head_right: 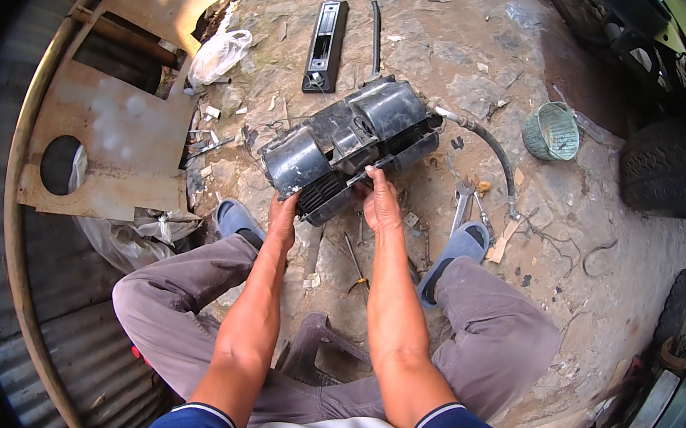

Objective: The person assembles a blower unit, joining the housing sections and securing them using a screwdriver.

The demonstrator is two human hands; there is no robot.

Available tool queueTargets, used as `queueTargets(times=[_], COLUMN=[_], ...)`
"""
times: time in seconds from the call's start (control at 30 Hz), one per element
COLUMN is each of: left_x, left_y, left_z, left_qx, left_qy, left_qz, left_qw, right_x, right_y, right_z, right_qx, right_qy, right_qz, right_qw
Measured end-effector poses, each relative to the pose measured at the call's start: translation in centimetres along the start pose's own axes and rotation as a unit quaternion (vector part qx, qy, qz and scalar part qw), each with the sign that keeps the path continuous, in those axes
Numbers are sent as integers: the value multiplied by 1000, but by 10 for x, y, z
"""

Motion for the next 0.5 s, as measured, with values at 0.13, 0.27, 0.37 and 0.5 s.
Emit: queueTargets(times=[0.13, 0.27, 0.37, 0.5], left_x=[-5, -21, -27, -23], left_y=[-8, -20, -22, -21], left_z=[14, 39, 53, 55], left_qx=[61, 149, 111, 75], left_qy=[-28, -20, -24, -17], left_qz=[-50, -155, -121, -128], left_qw=[996, 976, 986, 989], right_x=[4, -9, -9, -9], right_y=[2, -11, -13, -15], right_z=[-3, -5, -9, -13], right_qx=[-15, 25, 25, 3], right_qy=[16, -1, -9, 5], right_qz=[0, -4, -4, -10], right_qw=[1000, 1000, 1000, 1000])
Point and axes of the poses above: each hand's wrist, its own x-axis towards the middle knuckle, its own y-axis out of the back of the hand, z = x × y, the point moved 7 cm from there along x, towards the middle knuckle, and after that the axes turned 4 degrees about x, right-handed, at the moved point
